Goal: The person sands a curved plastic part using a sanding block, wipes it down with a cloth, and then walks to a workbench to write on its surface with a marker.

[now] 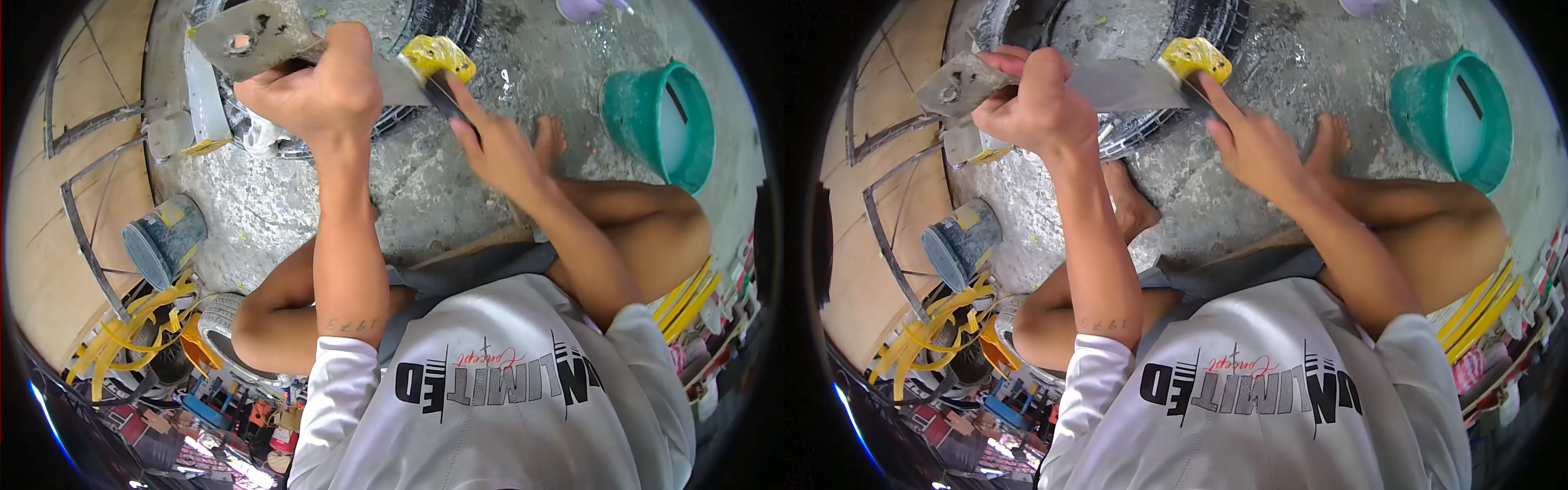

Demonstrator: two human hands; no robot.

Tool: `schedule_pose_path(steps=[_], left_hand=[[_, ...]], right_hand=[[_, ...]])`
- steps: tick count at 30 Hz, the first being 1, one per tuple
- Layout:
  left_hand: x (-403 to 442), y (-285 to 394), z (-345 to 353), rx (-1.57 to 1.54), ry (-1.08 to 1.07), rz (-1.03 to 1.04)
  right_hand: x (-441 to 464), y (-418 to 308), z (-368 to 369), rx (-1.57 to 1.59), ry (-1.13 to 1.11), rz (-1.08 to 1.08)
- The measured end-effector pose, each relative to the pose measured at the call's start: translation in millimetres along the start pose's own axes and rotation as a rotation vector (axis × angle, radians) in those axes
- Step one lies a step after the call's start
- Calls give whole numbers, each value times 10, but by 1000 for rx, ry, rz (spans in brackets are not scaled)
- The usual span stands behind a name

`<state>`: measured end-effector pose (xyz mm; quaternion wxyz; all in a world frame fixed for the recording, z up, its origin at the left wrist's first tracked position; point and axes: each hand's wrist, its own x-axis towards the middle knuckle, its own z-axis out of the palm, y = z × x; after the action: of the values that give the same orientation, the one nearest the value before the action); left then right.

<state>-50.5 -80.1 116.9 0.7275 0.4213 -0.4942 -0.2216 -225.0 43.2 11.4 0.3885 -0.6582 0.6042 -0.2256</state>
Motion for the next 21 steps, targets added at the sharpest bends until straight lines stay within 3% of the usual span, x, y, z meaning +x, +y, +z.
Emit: schedule_pose_path(steps=[4, 7, 9, 10, 13, 18, 21], left_hand=[[-106, 178, 106, 136, -77, -80], [47, 82, -78, 129, 36, -93], [110, -53, -287, 124, 212, -198], [130, -81, -401, 108, 273, -224], [148, -31, -918, 243, 417, -324], [305, 462, -1436, 130, 637, -349], [380, 764, -1582, 69, 582, -418]], right_hand=[[268, -117, 44, -119, 87, -28], [10, -653, -718, -432, -286, 104], [-135, -1081, -1291, -520, -473, 6], [-302, -1303, -1536, -535, -368, -225], [-578, -2119, -1932, -724, -494, -356], [-689, -2436, -1966, -807, -507, -546], [-710, -2419, -1919, -795, -512, -602]])
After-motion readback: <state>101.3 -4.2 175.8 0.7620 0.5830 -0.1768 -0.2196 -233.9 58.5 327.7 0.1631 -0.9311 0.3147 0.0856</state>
